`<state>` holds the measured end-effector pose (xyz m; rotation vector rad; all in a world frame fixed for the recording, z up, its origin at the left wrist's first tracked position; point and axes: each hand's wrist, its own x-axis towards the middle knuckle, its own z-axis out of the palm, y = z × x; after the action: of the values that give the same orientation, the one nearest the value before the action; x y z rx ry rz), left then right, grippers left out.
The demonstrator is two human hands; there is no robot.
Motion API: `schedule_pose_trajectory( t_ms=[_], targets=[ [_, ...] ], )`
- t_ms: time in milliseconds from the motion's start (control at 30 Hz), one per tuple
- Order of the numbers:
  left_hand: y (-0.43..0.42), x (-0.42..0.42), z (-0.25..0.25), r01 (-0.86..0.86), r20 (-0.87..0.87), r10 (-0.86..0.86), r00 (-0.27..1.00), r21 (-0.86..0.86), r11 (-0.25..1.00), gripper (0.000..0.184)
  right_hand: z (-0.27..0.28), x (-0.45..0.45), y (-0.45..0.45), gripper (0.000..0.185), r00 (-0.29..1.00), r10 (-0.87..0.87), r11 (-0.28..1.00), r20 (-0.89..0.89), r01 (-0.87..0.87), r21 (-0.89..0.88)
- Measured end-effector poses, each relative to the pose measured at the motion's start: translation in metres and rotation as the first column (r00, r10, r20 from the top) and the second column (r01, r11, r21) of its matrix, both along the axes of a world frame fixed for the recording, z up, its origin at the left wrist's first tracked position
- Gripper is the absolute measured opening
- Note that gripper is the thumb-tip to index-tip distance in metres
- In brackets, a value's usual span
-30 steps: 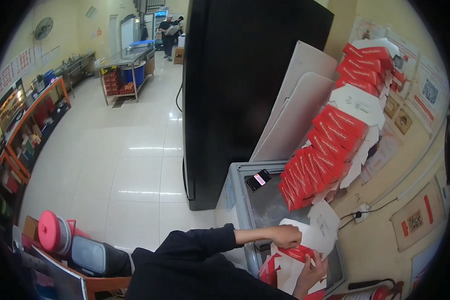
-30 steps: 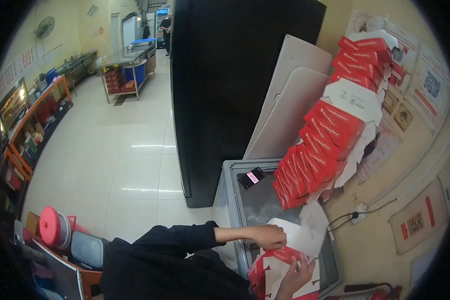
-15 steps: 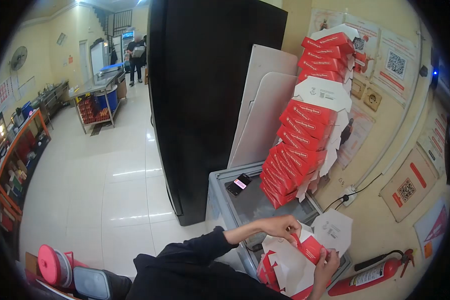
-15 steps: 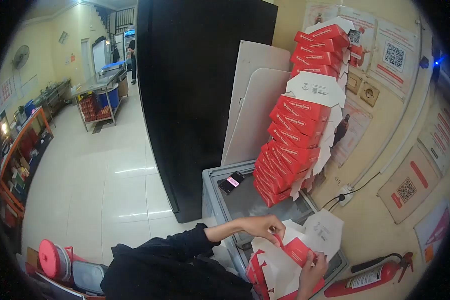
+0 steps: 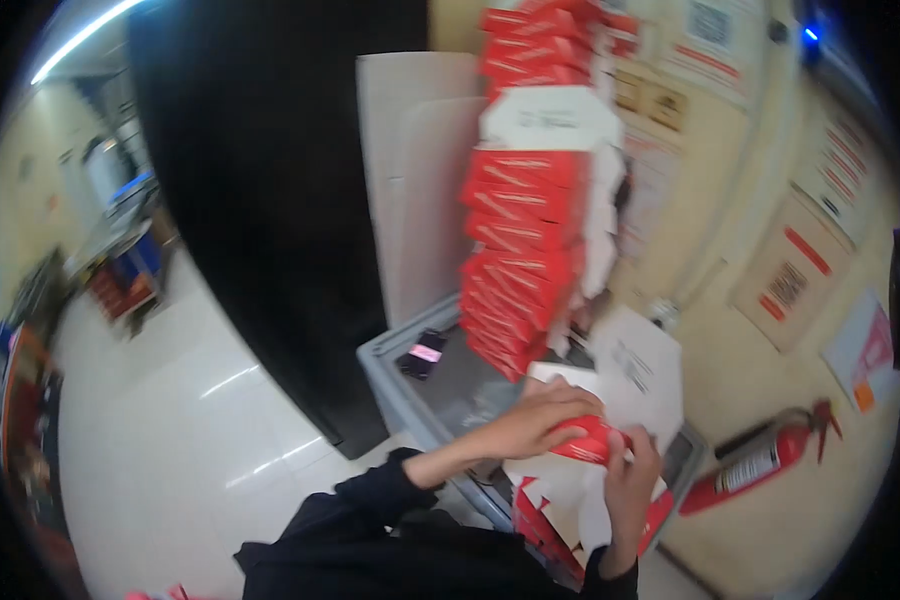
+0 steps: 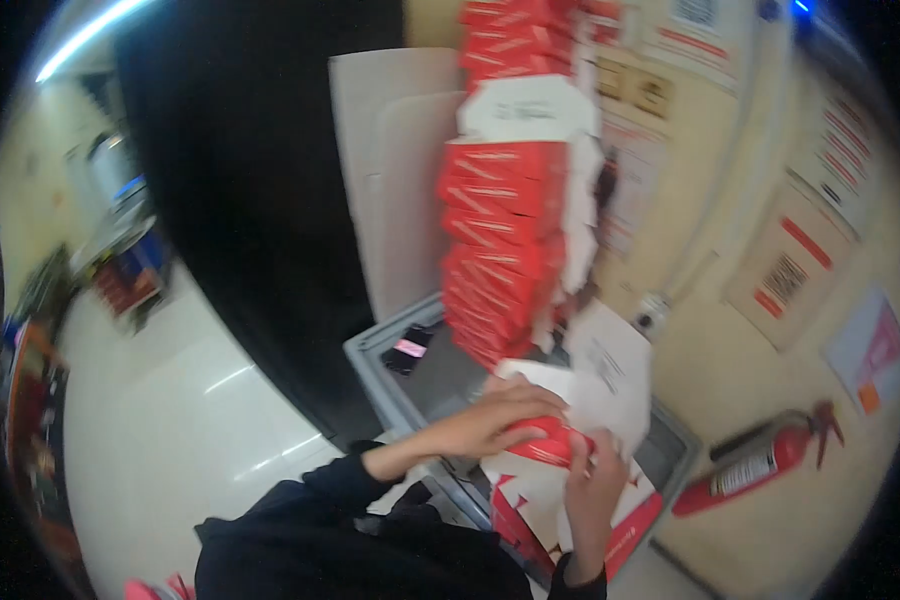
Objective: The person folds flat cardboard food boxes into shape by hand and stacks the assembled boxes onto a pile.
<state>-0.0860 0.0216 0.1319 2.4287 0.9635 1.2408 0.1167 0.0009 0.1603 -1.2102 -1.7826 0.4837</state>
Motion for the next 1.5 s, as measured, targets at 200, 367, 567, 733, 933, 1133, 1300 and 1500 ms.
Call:
schedule_pose_trajectory(
  t_ms=[200,367,567,733,933,1133,1300,1500],
  targets=[
    [0.012,-0.019,0.071,0.017,-0.188,-0.033,0.982,-0.089,0.996,0.046,0.02,-0.022,0.021,0.008,1.0,-0.014,0.974,-0.028,0.02,0.225],
    [0.036,-0.027,0.134,-0.055,-0.176,0.167,0.97,0.512,0.857,0.043,0.07,-0.033,0.056,0.022,0.966,-0.25,0.785,0.068,0.161,0.598],
    [0.165,-0.068,0.231,-0.551,0.297,0.66,0.69,0.807,0.213,0.035,0.096,-0.069,0.082,0.069,0.959,-0.094,0.767,-0.268,0.241,0.594],
    [0.257,-0.108,0.213,-0.635,0.14,0.795,0.59,0.689,0.35,0.03,0.039,-0.062,0.064,0.06,0.972,-0.137,0.882,-0.191,0.208,0.422],
    [0.272,-0.108,0.213,-0.504,0.077,0.657,0.75,0.711,0.491,0.028,0.006,-0.053,0.039,0.051,0.942,-0.149,0.911,-0.3,0.249,0.329],
    [0.292,-0.124,0.221,-0.554,0.104,0.719,0.687,0.716,0.426,0.028,-0.017,-0.04,0.019,0.049,0.954,-0.177,0.927,-0.242,0.244,0.285],
    [0.281,-0.126,0.2,-0.468,0.031,0.497,0.867,0.392,0.792,0.021,-0.038,-0.035,0.003,0.046,0.948,-0.199,0.943,-0.249,0.255,0.216],
    [0.252,-0.113,0.189,-0.356,0.172,0.315,0.933,0.326,0.876,0.034,-0.055,-0.032,-0.012,0.044,0.951,-0.196,0.958,-0.238,0.238,0.161]
  ],
)
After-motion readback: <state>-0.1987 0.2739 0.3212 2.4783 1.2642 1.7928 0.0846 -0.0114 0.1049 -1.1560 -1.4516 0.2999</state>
